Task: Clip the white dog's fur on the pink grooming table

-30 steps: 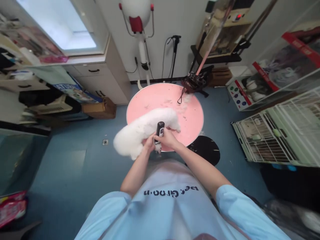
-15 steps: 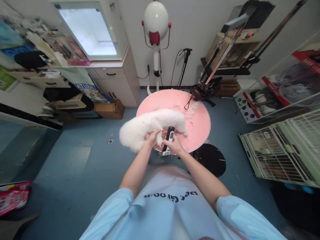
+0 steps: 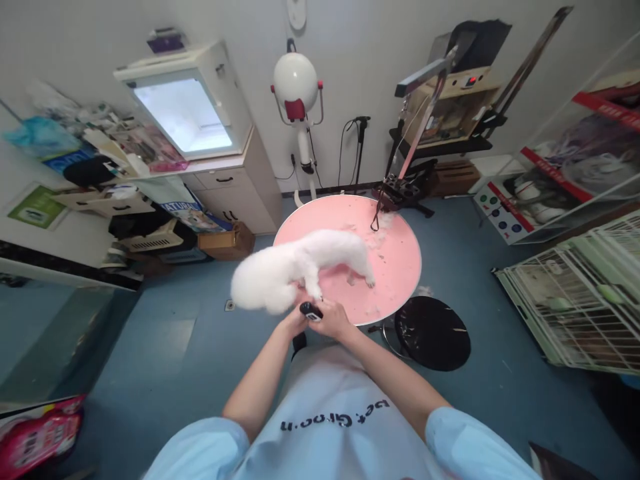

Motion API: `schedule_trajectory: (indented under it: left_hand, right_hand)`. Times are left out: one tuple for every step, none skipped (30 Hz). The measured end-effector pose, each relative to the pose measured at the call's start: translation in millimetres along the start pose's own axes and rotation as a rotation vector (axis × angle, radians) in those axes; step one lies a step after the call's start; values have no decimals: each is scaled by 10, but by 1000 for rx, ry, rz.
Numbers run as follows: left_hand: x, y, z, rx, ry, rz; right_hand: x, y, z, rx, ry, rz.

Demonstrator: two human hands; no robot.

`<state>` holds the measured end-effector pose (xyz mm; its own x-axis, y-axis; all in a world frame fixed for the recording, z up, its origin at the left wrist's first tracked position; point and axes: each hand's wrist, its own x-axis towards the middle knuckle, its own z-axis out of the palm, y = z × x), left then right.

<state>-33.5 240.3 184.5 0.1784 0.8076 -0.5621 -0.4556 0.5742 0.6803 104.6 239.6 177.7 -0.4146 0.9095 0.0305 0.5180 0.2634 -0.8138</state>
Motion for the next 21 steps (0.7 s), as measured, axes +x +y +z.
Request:
schedule_trajectory:
  left_hand:
    - [-43, -49, -17, 39, 3, -4]
    - [-63, -85, -28, 83, 6, -6]
    - [-60, -107, -33, 132, 18, -7]
    - [-43, -116, -36, 184, 41, -3]
    - [-18, -116, -39, 240, 72, 4]
    - [4, -110, -45, 297, 108, 11]
    - [14, -101, -55, 355, 142, 13]
    - [6, -90, -71, 413, 165, 6]
    - [-22, -77, -90, 470, 172, -11]
    - [-68, -60, -112, 525, 163, -37]
    - [-130, -38, -134, 579, 143, -65]
    - [-200, -11, -153, 628, 113, -87]
    - [-272, 23, -167, 670, 75, -101]
    - [-341, 64, -176, 704, 32, -108]
    - [-402, 109, -179, 732, -14, -111]
    - [-454, 157, -179, 755, -58, -113]
    - [-496, 206, -176, 775, -103, -118]
    - [-528, 254, -174, 794, -147, -124]
    - [-552, 299, -172, 810, -188, -131]
    - [-569, 339, -173, 823, -226, -135]
    - [-581, 374, -175, 833, -261, -141]
  right_hand:
    - [-41, 22, 12, 19, -19, -23]
    - [-82, 37, 35, 45, -36, -38]
    - [-122, 46, 65, 77, -49, -44]
    - [-162, 49, 100, 116, -56, -42]
    - [-203, 49, 134, 163, -57, -32]
    - [-244, 50, 162, 218, -52, -15]
    - [-286, 57, 180, 280, -39, 12]
    - [-325, 74, 184, 349, -18, 50]
    - [-357, 105, 172, 423, 12, 97]
    - [-378, 149, 147, 502, 50, 152]
    - [-384, 206, 109, 584, 93, 210]
    - [-369, 273, 61, 667, 137, 266]
    - [-332, 343, 7, 750, 179, 314]
    - [-271, 411, -49, 829, 217, 351]
    - [-187, 471, -104, 901, 249, 377]
    - [-83, 520, -155, 963, 285, 396]
    - [36, 553, -198, 1016, 322, 410]
    - [164, 569, -231, 1061, 357, 417]
    - [293, 570, -251, 1097, 386, 420]
    - [415, 556, -257, 1126, 404, 419]
    - [523, 532, -249, 1148, 409, 415]
